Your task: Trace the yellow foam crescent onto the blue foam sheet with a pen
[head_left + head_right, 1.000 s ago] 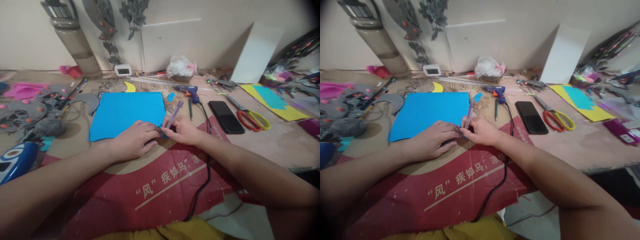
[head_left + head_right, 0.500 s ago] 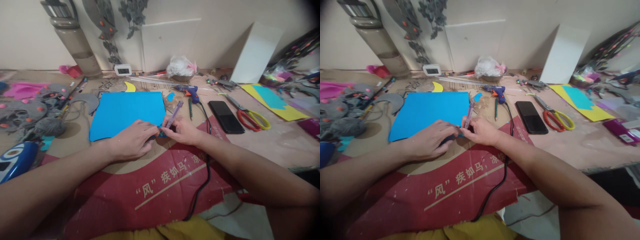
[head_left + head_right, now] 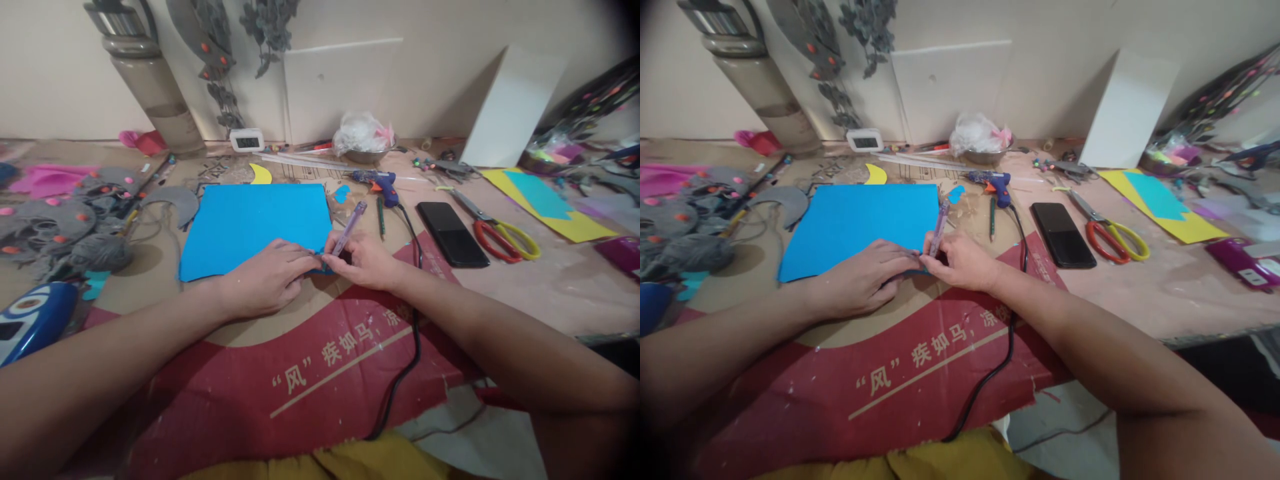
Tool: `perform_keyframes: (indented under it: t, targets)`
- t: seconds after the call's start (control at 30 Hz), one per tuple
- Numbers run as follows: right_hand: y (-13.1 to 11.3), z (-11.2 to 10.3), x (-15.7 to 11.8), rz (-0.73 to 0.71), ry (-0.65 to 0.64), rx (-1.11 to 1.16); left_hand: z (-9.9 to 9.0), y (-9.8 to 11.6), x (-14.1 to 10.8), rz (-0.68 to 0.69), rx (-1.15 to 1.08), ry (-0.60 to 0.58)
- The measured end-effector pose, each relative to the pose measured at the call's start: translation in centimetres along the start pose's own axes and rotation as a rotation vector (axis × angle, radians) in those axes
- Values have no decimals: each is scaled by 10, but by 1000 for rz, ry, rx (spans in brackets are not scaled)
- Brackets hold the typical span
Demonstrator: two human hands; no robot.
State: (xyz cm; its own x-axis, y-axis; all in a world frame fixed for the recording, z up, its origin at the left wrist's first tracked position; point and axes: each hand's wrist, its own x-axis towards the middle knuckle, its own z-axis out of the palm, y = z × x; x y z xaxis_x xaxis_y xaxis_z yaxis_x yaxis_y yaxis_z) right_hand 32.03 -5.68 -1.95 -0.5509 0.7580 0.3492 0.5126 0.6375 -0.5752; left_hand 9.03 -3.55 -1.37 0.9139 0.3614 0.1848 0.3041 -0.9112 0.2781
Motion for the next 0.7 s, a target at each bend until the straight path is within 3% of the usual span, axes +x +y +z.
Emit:
perform_keyframes:
  t: [0.7]
  targets:
    - [1, 1, -1, -9, 11, -19, 2, -3, -1, 58, 38, 17]
